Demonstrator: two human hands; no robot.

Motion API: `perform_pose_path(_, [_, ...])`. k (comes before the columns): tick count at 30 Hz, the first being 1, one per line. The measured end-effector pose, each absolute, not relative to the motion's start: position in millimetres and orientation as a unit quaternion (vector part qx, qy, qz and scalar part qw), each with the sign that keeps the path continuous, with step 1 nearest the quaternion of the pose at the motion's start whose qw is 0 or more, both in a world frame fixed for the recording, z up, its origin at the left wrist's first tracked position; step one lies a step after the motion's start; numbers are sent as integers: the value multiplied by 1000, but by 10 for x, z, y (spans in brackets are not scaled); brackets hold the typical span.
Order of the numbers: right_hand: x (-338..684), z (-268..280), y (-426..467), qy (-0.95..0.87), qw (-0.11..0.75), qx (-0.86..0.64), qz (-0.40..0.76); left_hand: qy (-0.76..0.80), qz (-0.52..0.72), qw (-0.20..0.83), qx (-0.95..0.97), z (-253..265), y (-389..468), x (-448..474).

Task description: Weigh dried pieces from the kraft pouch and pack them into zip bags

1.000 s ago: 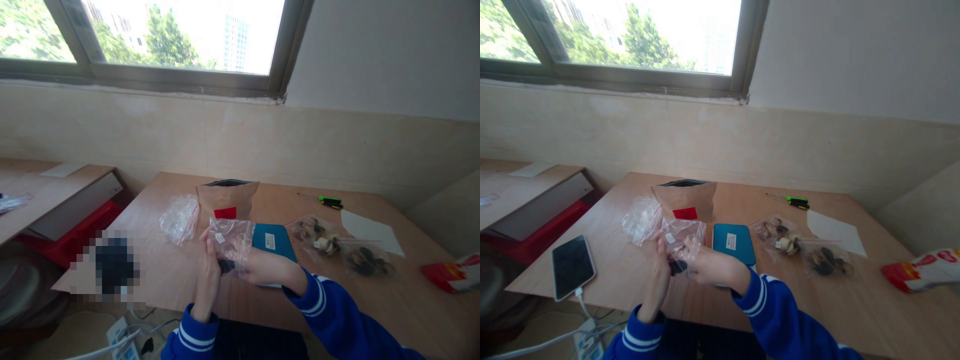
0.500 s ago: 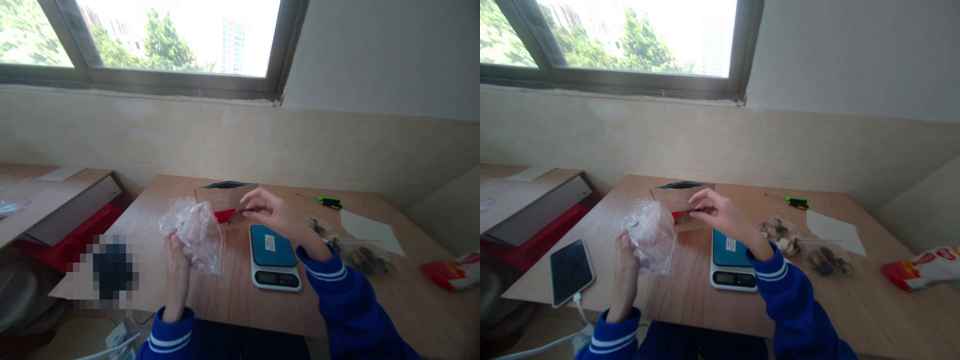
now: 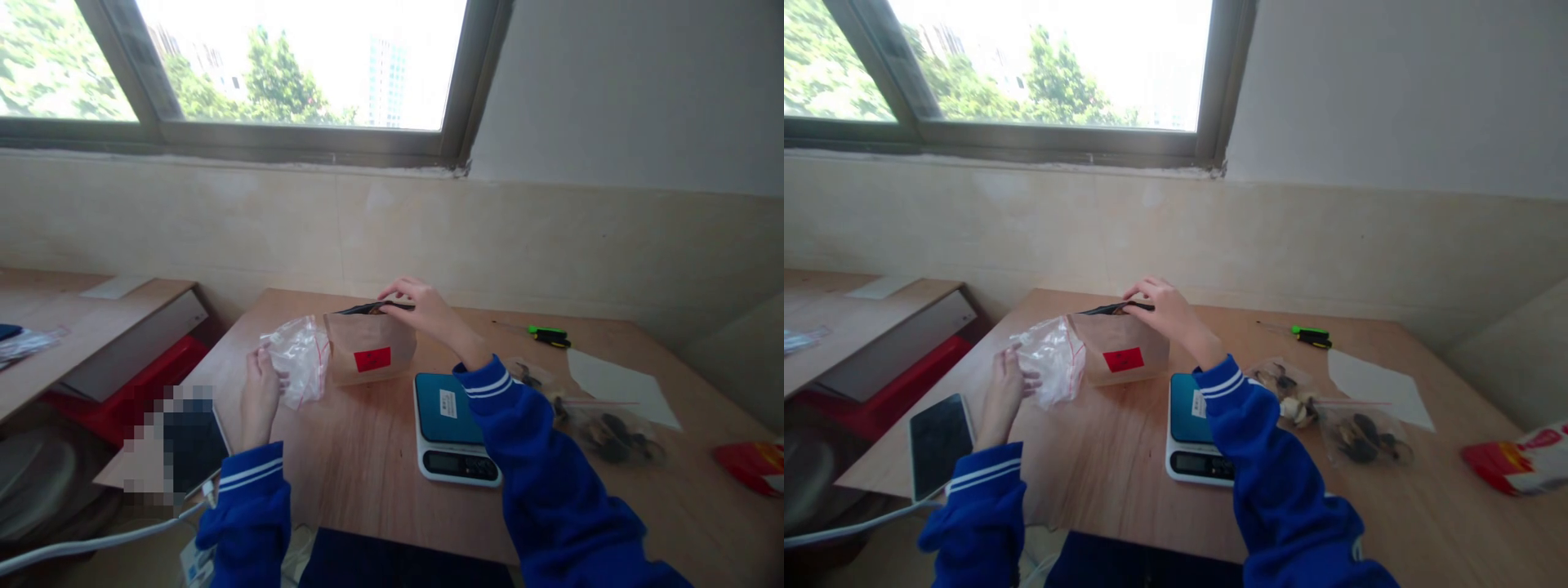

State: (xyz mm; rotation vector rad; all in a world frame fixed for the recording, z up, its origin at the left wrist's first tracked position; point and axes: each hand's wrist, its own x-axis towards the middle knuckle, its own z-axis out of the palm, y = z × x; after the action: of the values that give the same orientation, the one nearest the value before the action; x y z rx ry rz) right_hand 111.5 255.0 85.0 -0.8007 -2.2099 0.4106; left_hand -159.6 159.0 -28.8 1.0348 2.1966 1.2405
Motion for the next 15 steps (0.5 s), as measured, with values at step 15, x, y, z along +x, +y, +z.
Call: perform_pose_path(15, [1378,618,2479,-883,345,-282,146,760,330,-69,556,-383,1638,-1225])
